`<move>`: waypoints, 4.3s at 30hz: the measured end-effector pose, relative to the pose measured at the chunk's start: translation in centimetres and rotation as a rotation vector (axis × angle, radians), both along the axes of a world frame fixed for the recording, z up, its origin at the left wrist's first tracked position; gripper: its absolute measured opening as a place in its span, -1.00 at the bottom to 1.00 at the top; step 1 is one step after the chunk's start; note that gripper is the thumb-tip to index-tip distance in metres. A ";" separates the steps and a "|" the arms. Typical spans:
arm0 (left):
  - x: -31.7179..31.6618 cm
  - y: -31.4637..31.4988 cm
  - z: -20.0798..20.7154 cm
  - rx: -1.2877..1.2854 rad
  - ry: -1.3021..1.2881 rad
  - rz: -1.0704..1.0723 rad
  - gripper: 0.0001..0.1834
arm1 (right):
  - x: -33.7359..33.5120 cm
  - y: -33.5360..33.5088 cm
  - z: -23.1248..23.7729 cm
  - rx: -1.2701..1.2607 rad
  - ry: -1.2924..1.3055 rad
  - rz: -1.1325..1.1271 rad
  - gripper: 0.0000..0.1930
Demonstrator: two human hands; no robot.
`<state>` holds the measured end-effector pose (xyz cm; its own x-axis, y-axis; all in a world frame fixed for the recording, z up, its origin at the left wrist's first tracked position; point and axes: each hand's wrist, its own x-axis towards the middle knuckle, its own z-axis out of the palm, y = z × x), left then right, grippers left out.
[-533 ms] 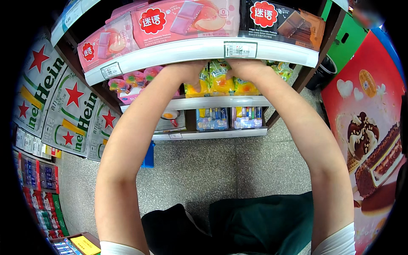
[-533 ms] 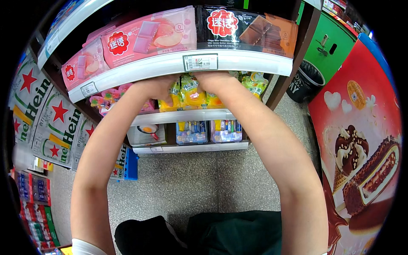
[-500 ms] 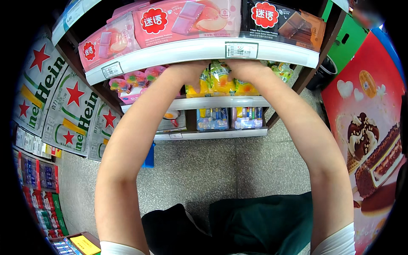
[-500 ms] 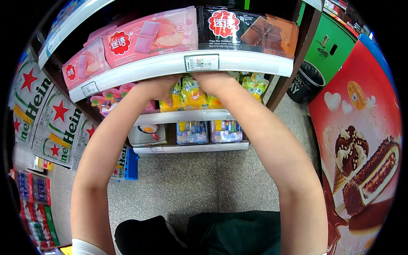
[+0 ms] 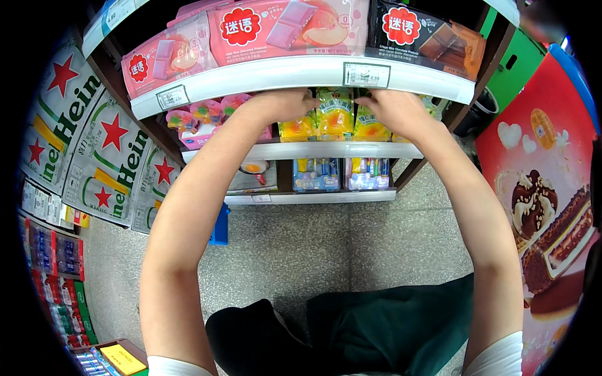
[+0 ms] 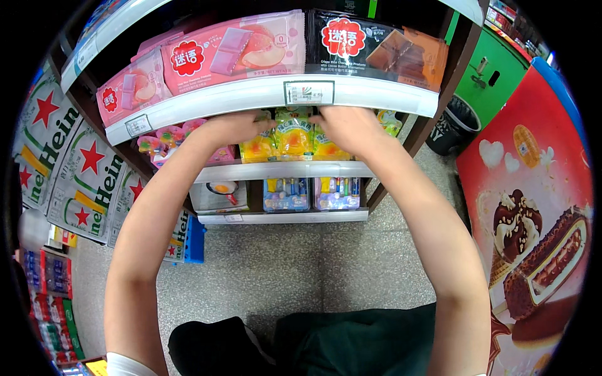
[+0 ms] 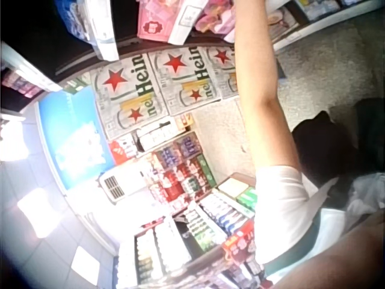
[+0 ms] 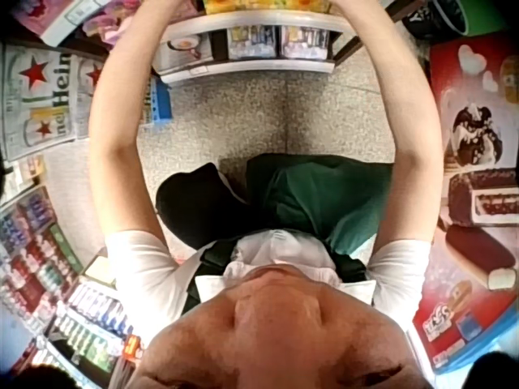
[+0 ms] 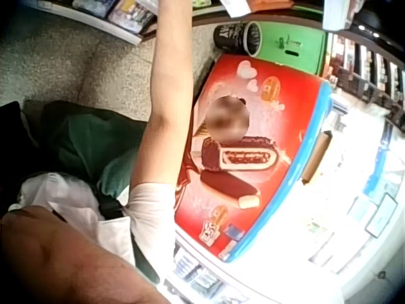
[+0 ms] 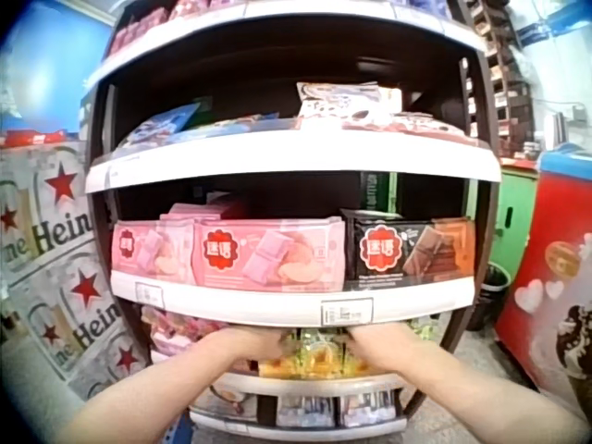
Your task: The person walks through a convenience store aisle, discards a plastic bag, and then restocks a snack shelf. They pick up various snack items, align them, and place price tags on the shelf edge.
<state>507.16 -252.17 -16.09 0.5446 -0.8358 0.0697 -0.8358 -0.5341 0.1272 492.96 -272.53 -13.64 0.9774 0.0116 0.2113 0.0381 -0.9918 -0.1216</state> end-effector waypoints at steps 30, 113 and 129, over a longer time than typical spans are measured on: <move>0.7 -8.4 -0.3 -0.182 -0.148 0.000 -0.60 | -2.2 -4.8 -3.0 -0.123 -0.278 0.043 -0.39; -8.6 19.9 -30.8 -0.414 -0.071 0.479 -0.66 | -3.4 17.2 -33.0 0.235 0.202 0.018 -0.60; -8.0 19.5 -30.5 -0.371 -0.049 0.449 -0.61 | -4.7 17.1 -32.8 0.198 0.185 0.060 -0.46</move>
